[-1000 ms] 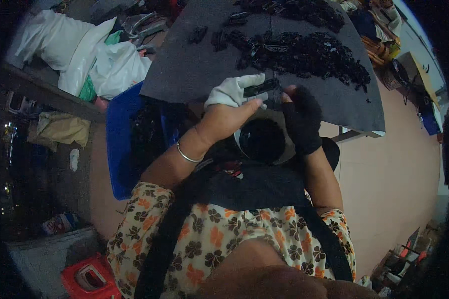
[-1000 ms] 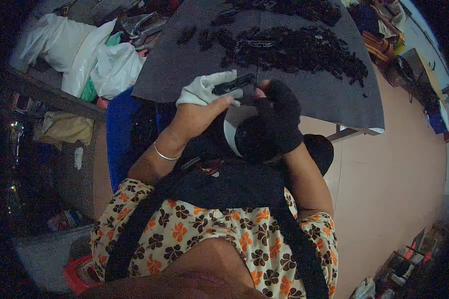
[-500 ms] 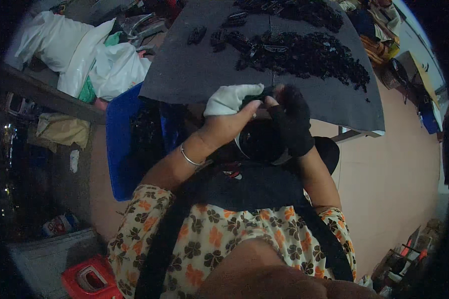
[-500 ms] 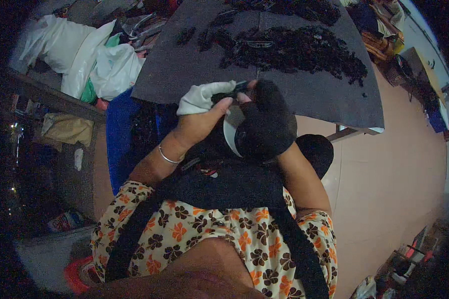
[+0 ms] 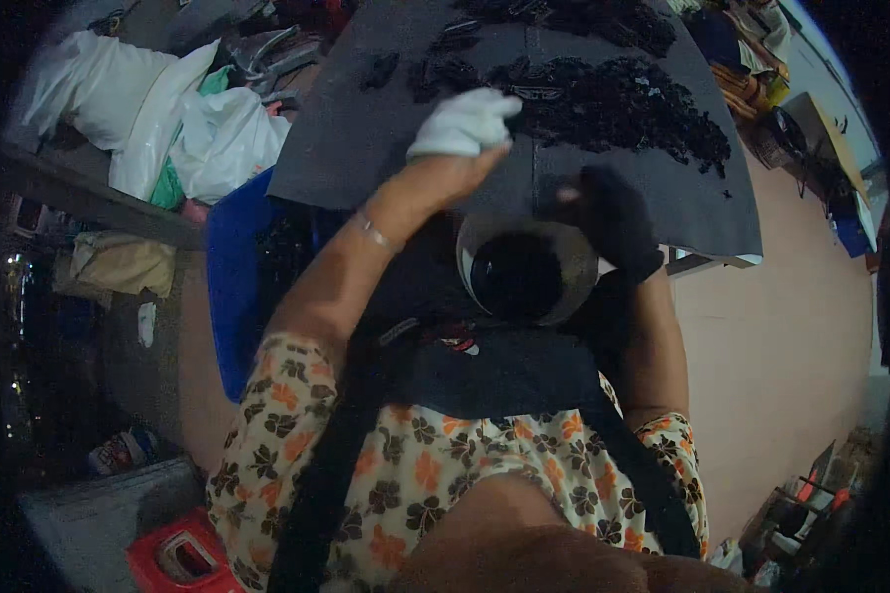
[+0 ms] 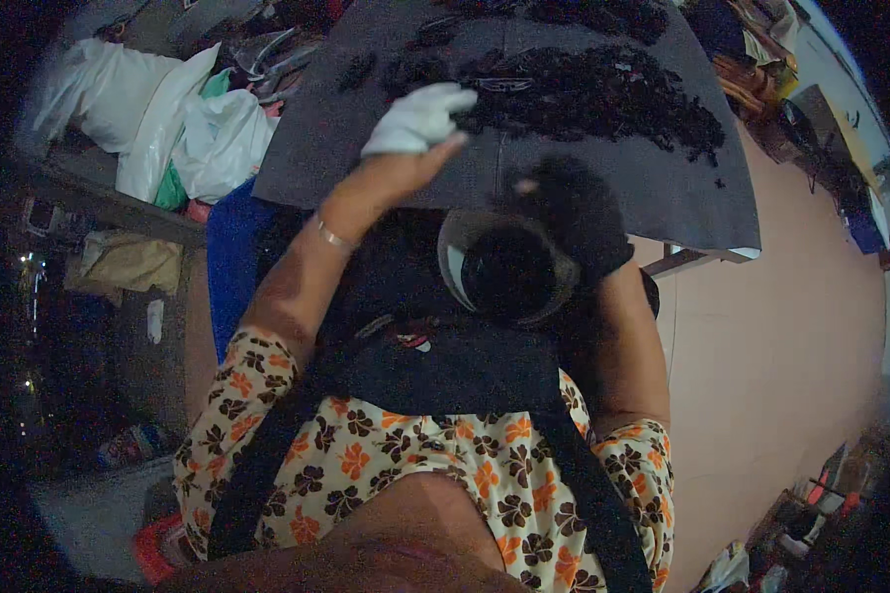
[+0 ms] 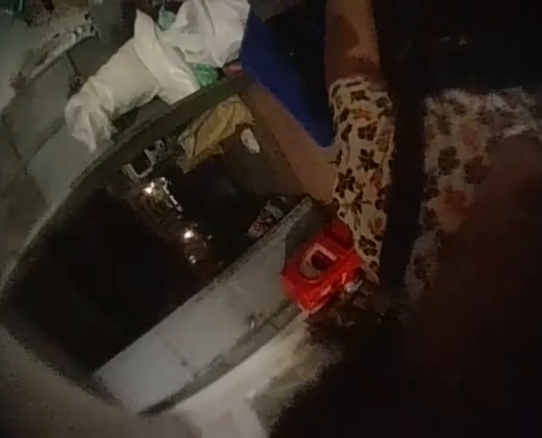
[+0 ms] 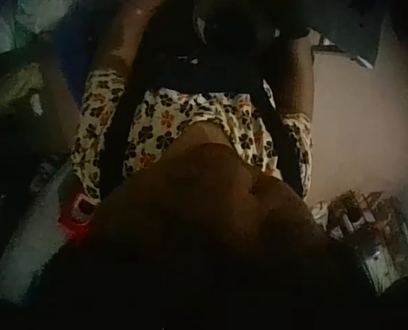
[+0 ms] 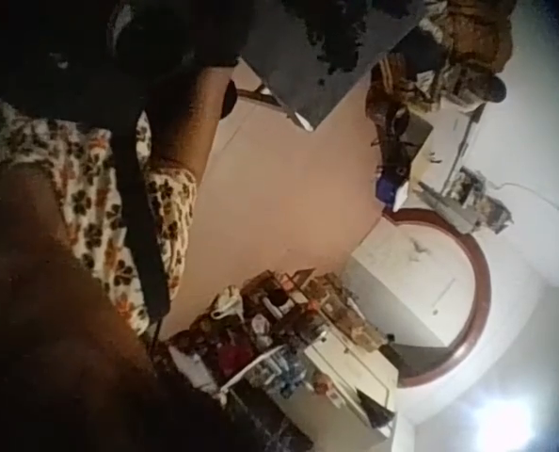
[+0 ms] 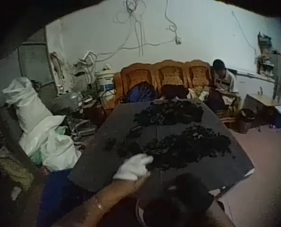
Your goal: Sorting small black manufacturing parts on a workbench and placing them into a container.
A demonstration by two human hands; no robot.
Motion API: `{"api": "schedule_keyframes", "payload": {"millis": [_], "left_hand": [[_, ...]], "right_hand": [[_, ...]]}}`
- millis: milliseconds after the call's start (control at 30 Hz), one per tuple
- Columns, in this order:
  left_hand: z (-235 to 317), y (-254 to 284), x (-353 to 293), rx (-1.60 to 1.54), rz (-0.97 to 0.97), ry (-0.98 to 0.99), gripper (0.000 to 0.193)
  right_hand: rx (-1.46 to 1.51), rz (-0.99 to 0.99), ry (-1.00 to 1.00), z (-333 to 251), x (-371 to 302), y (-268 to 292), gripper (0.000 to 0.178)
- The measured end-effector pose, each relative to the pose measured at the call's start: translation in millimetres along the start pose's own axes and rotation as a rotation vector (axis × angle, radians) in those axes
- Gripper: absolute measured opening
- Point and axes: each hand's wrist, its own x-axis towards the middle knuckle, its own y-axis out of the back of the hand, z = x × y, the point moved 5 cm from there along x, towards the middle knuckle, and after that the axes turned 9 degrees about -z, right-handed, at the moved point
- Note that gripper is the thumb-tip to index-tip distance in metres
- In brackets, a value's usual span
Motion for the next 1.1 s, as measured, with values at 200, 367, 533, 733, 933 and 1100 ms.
{"api": "schedule_keyframes", "payload": {"millis": [200, 367, 533, 733, 933, 1100], "left_hand": [[-40, -62, 71, 0.120, -0.569, 0.513, 0.035], [-99, -84, 35, 0.060, -0.466, 0.725, 0.035], [-42, -43, 15, -0.620, -0.169, 0.618, 0.025], [0, -12, -13, -1.171, -0.096, 0.596, 0.027], [24, -2, -23, -0.941, -0.093, 0.493, 0.025], [28, -1, -28, -1.024, -0.076, 0.541, 0.027]], "right_hand": [[-0.435, 0.191, -0.032, 25, 27, 24, 0.026], [-0.460, 0.214, 0.101, -9, 33, 22, 0.031], [0.760, 0.168, -0.152, 65, 18, -3, 0.028], [-0.225, 0.312, 0.397, -40, 9, 5, 0.019], [-0.336, 0.342, 0.537, -60, 1, 3, 0.018], [-0.305, 0.371, 0.519, -63, -1, -1, 0.017]]}}
